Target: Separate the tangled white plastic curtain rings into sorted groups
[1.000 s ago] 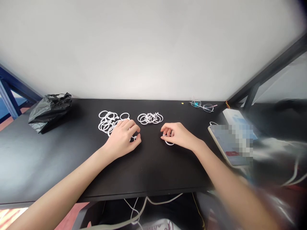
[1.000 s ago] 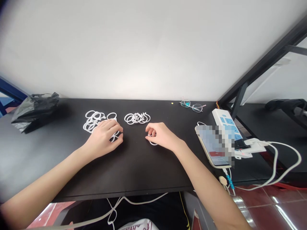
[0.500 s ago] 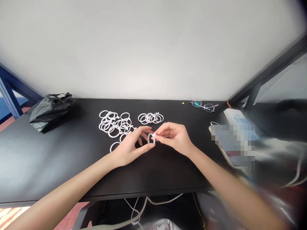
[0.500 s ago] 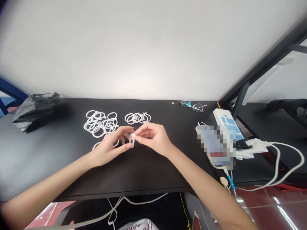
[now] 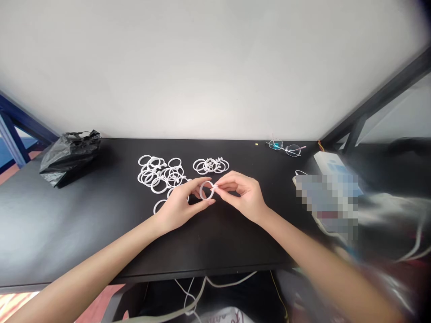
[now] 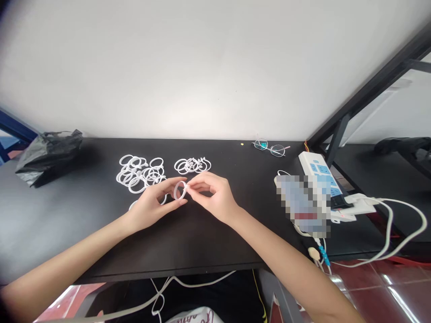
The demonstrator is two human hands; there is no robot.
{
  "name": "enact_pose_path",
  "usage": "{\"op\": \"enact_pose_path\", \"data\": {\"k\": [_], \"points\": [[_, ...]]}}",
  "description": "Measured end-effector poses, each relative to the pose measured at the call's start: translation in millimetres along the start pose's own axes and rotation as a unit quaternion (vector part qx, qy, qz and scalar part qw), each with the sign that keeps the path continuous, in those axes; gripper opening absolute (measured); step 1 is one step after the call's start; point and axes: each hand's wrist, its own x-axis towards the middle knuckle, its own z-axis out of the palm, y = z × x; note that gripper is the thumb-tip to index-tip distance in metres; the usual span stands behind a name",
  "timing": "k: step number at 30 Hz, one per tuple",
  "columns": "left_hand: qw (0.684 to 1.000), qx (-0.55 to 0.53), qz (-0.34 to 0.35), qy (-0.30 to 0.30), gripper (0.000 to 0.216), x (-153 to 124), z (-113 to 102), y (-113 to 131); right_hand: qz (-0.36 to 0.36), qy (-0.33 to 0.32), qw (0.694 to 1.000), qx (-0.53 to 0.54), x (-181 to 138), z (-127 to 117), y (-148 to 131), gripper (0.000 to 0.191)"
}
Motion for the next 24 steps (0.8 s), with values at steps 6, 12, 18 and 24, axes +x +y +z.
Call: {"op": "enact_pose_path", "data": {"k": [6,12,18,24], "points": [[0.993,-0.116,-0.015,0.006,0.038,5,-7,4,0.065,-0.049,0.997,-0.001,2,-7,5,0.014],[0.986,-0.159,-0.013,-0.039,0.036,8,-12,3,0.15,-0.037,0.985,0.079,1,-6,5,0.019],[0.99,-0.128,-0.028,-0.045,0.041,7,-15,3,0.13,-0.023,0.989,0.073,2,-5,0,0.015],[0.991,-0.127,-0.028,-0.015,0.033,8,-14,1,0.125,-0.021,0.991,0.054,2,-5,0,0.013]]}}
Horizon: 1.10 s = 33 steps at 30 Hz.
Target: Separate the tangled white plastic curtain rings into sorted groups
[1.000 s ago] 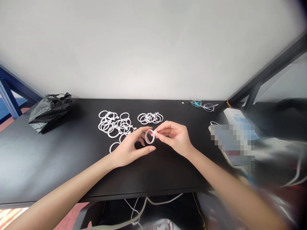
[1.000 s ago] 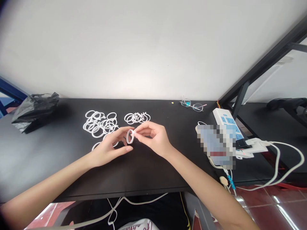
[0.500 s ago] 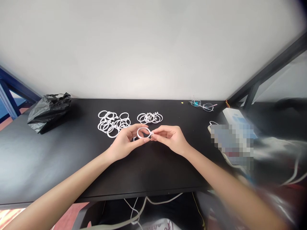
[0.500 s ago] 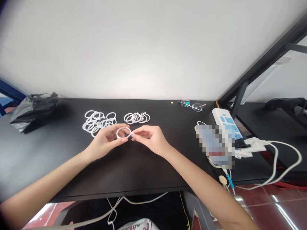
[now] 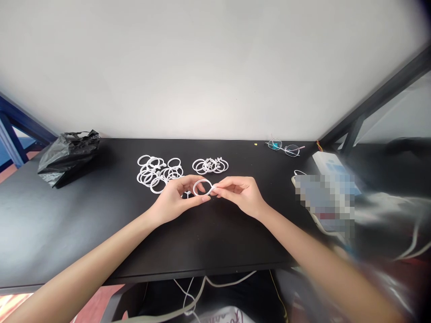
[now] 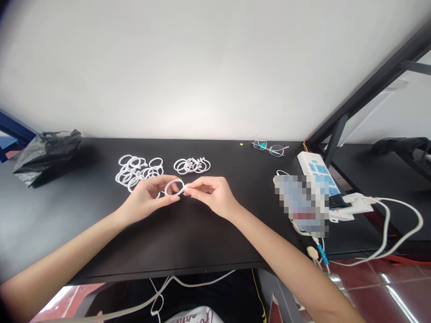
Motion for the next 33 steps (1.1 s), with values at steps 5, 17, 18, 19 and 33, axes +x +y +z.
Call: {"op": "enact_pose_path", "data": {"k": [5,17,18,19,33], "points": [[1.0,-0.008,-0.007,0.006,0.033,-1,1,1,-0.007,-0.013,1.0,0.004,0,-1,0,0.009],[0.999,0.029,-0.003,-0.017,0.028,-3,-4,3,-0.018,-0.016,0.999,0.03,-3,2,2,0.007],[0.999,0.034,-0.001,-0.015,0.028,-3,-4,2,-0.019,-0.016,0.999,0.029,-3,3,1,0.008],[0.999,0.039,0.002,-0.012,0.028,-3,-4,2,-0.02,-0.016,0.999,0.027,-3,3,1,0.009],[0.866,0.465,0.168,0.074,0.029,2,-16,-4,-0.158,0.087,0.939,-0.292,9,-13,13,0.025]]}}
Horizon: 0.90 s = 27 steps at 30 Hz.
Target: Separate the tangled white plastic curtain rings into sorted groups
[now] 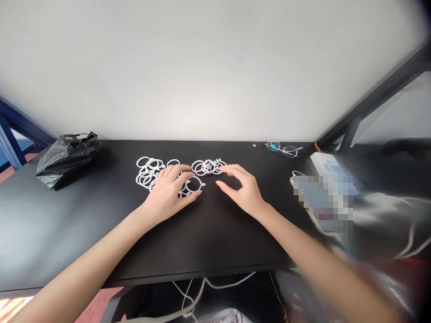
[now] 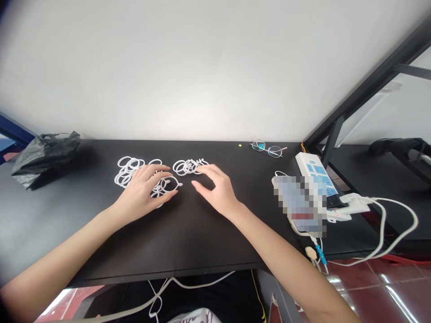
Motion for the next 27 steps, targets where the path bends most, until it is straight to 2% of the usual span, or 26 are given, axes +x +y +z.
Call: {"op": "enact_pose_path", "data": {"k": [1,3,6,10,19,23,27], "points": [[0.999,0.038,0.003,-0.008,0.029,-1,2,-3,-0.019,0.003,0.998,-0.057,2,-2,5,0.029],[0.996,0.084,0.011,-0.029,0.029,-2,5,-7,-0.022,-0.036,0.989,-0.142,6,-4,14,0.038],[0.991,0.117,0.028,-0.052,0.03,-3,9,-10,-0.001,-0.098,0.974,-0.204,9,-5,25,0.042],[0.989,0.133,0.027,-0.057,0.029,-4,10,-10,0.024,-0.139,0.968,-0.206,8,-5,31,0.039],[0.987,0.15,0.025,-0.049,0.025,-5,8,-7,0.02,-0.129,0.974,-0.185,8,-6,26,0.027],[0.988,0.144,0.031,-0.043,0.03,-5,9,-6,0.023,-0.12,0.973,-0.196,9,-7,22,0.021],[0.99,0.134,0.032,-0.041,0.036,-4,8,-4,0.024,-0.123,0.97,-0.207,8,-11,18,0.007]]}}
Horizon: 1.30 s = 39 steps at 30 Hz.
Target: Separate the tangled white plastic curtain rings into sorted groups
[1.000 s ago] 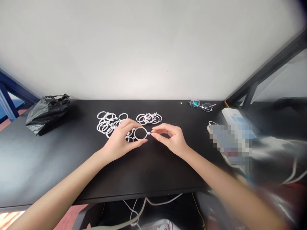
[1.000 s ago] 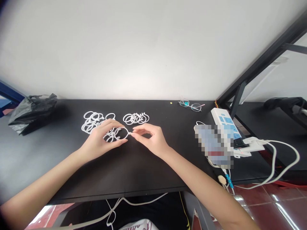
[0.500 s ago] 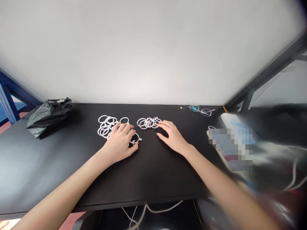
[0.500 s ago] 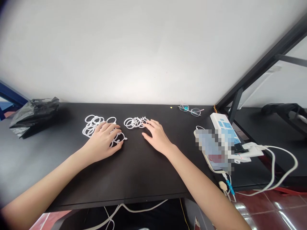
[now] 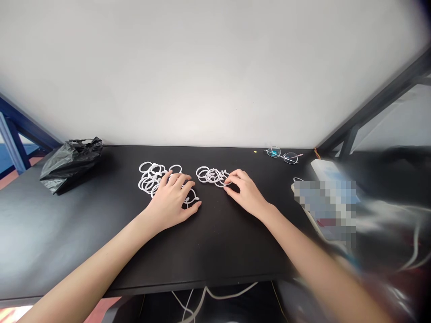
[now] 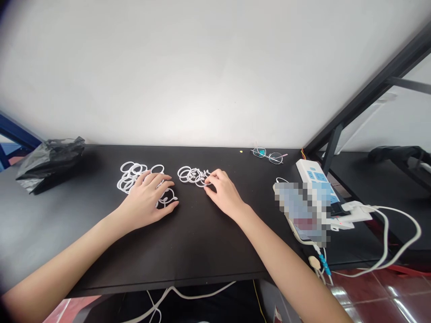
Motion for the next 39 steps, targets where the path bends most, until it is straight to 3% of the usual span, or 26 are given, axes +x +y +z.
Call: {"op": "enact_pose_path", "data": {"k": [4,7,14,18,22,26,29,32,35,37,39], "points": [[1.0,-0.02,0.004,0.009,0.037,1,-2,1,0.002,-0.032,0.999,-0.005,-2,-7,2,0.009],[0.999,-0.044,0.005,0.017,0.033,1,-2,1,0.005,-0.028,0.998,0.056,0,-10,6,0.012],[0.989,-0.146,-0.011,0.032,0.029,2,-8,7,0.015,0.101,0.981,0.165,1,-9,-4,0.014],[0.964,-0.262,-0.038,0.033,0.029,1,-13,13,-0.074,0.14,0.974,0.162,-6,-3,-19,0.01],[0.917,-0.393,-0.07,-0.008,0.021,1,-16,18,-0.191,0.107,0.96,0.177,-13,8,-30,0.015],[0.88,-0.465,-0.086,-0.043,0.021,3,-18,20,-0.231,0.079,0.95,0.196,-17,14,-35,0.019],[0.877,-0.473,-0.078,-0.041,0.023,4,-20,19,-0.186,0.127,0.946,0.234,-19,9,-39,0.015],[0.881,-0.463,-0.054,-0.083,0.027,3,-22,18,-0.067,0.155,0.936,0.309,-18,3,-42,0.009],[0.884,-0.447,-0.02,-0.133,0.032,0,-23,20,0.059,0.025,0.897,0.438,-14,1,-42,0.023],[0.892,-0.429,0.003,-0.141,0.034,0,-22,23,0.104,-0.059,0.859,0.497,-11,1,-42,0.029],[0.902,-0.412,0.016,-0.128,0.035,0,-22,24,0.126,-0.084,0.839,0.523,-9,2,-42,0.031]]}}
